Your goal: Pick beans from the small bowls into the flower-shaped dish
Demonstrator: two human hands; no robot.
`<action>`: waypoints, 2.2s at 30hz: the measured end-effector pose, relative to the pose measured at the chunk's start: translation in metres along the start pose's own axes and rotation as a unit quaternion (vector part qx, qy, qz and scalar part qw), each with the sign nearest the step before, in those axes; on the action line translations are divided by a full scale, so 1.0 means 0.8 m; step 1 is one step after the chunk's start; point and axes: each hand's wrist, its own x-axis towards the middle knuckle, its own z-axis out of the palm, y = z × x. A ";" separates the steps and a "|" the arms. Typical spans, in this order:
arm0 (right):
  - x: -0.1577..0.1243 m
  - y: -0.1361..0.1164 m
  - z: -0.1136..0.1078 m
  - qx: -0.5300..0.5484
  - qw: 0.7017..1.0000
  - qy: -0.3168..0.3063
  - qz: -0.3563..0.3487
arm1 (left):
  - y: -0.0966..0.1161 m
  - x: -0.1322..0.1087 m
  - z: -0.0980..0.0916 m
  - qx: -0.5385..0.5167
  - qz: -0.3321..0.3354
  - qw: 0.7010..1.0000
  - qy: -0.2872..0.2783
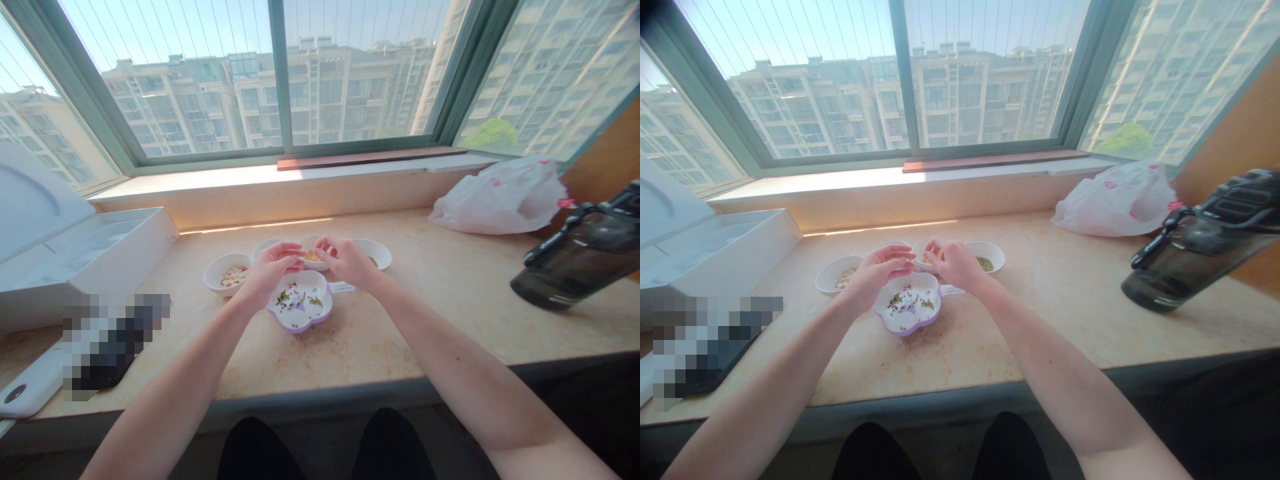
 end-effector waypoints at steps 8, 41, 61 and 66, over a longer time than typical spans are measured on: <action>0.012 0.030 -0.037 -0.229 0.957 -0.005 0.178 | 0.008 0.009 -0.016 0.027 0.044 0.995 0.087; 0.007 0.039 -0.043 -0.280 0.927 -0.053 0.245 | -0.030 -0.005 -0.019 0.465 0.141 0.851 -0.199; 0.007 0.031 -0.046 -0.275 0.927 -0.042 0.252 | -0.037 0.004 -0.036 0.451 0.140 0.857 -0.208; 0.008 0.029 -0.048 -0.271 0.928 -0.044 0.251 | -0.029 0.002 -0.037 0.475 0.130 0.844 -0.210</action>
